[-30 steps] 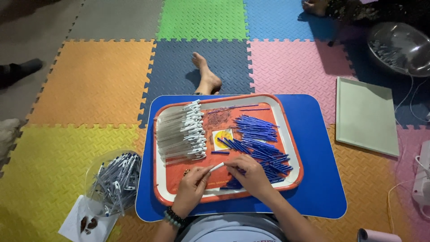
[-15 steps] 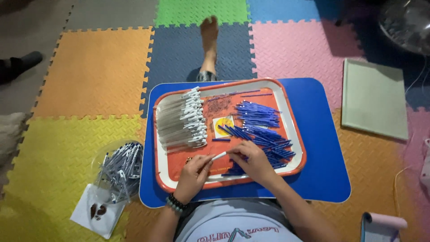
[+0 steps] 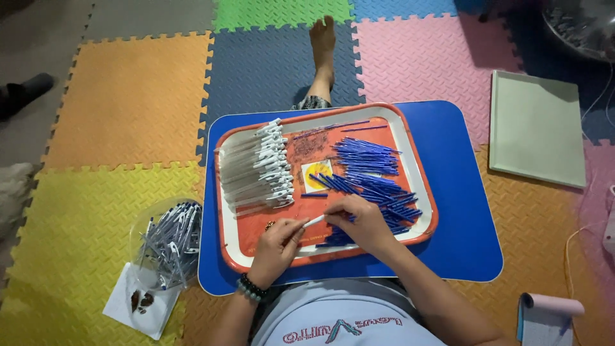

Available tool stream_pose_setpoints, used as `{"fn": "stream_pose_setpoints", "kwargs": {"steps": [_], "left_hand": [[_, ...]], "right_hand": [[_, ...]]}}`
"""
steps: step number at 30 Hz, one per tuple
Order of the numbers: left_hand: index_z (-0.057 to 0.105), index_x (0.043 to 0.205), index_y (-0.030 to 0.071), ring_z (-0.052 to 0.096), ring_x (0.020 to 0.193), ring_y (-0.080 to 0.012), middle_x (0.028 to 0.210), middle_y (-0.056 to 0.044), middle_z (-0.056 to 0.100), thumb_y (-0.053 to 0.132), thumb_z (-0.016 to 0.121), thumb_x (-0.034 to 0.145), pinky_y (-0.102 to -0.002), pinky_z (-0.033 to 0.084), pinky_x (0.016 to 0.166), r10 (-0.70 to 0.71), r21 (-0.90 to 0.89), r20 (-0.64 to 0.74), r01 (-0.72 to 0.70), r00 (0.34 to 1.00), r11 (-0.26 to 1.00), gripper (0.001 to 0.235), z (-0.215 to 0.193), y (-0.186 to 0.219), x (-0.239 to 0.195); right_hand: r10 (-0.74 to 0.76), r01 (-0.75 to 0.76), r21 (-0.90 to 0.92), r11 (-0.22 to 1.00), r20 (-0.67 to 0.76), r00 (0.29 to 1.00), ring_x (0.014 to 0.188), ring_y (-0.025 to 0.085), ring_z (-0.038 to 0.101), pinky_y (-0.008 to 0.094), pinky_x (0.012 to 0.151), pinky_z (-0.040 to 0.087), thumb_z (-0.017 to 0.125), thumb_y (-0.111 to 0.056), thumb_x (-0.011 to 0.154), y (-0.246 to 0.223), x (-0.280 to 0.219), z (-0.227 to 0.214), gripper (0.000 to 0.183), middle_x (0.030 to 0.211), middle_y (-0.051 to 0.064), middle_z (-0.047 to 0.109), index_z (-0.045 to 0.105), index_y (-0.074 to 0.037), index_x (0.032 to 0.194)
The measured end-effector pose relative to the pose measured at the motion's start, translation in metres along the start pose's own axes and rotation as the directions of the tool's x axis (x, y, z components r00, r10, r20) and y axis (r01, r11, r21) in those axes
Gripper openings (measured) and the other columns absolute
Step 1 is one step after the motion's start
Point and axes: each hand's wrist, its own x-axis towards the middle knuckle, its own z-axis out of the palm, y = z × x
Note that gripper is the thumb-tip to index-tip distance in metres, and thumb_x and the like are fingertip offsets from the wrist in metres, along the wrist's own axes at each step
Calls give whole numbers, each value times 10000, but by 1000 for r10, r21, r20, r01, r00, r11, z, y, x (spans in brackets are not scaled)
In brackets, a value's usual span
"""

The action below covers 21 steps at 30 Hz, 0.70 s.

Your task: The person sits on the floor and assembles pens by inserting blue ink cartridges into white plastic barrels. They pick up a barrel and a cartridge, insert the cartridge, and place the completed pen on a tray.

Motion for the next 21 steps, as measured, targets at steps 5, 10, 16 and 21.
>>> {"fn": "stream_pose_setpoints", "kwargs": {"steps": [5, 10, 16, 21], "left_hand": [[767, 1429, 103, 741, 944, -201, 1128, -75, 794, 144, 671, 1109, -334, 604, 763, 50, -20, 45, -50, 998, 999, 337, 1, -5, -4], [786, 1356, 65, 773, 982, -211, 1128, -78, 828, 146, 665, 1109, -348, 624, 813, 22, -84, -10, -23, 1000, 996, 286, -4, -6, -2], [737, 1431, 92, 809, 1083, -204, 1193, -74, 834, 190, 642, 1113, -340, 681, 887, -150, -226, -28, 140, 988, 964, 346, -7, -13, -2], [659, 1442, 78, 855, 1035, -231, 1161, -111, 833, 172, 587, 1128, -366, 734, 933, -452, -556, -25, 363, 892, 747, 335, -18, -1, -3]], "right_hand": [[-42, 42, 5, 999, 43, 998, 898, 181, 832, 289, 808, 692, 828, -94, 999, -20, 7, -6, 150, 1025, 76, 868, 853, -95, 1147], [-196, 196, 2, 981, -25, 980, 873, 187, 828, 283, 766, 678, 840, -87, 1002, -24, 20, 7, 143, 1004, 82, 866, 853, -74, 1144], [-256, 254, 40, 966, 49, 965, 1109, 283, 834, 361, 913, 692, 766, -62, 1063, -15, 42, 4, 318, 1228, 146, 849, 786, -74, 1380], [-38, 162, -609, 777, 211, 977, 962, 301, 694, 418, 702, 629, 853, -181, 998, 10, 50, 17, 268, 1116, 152, 812, 852, -60, 1237]]}}
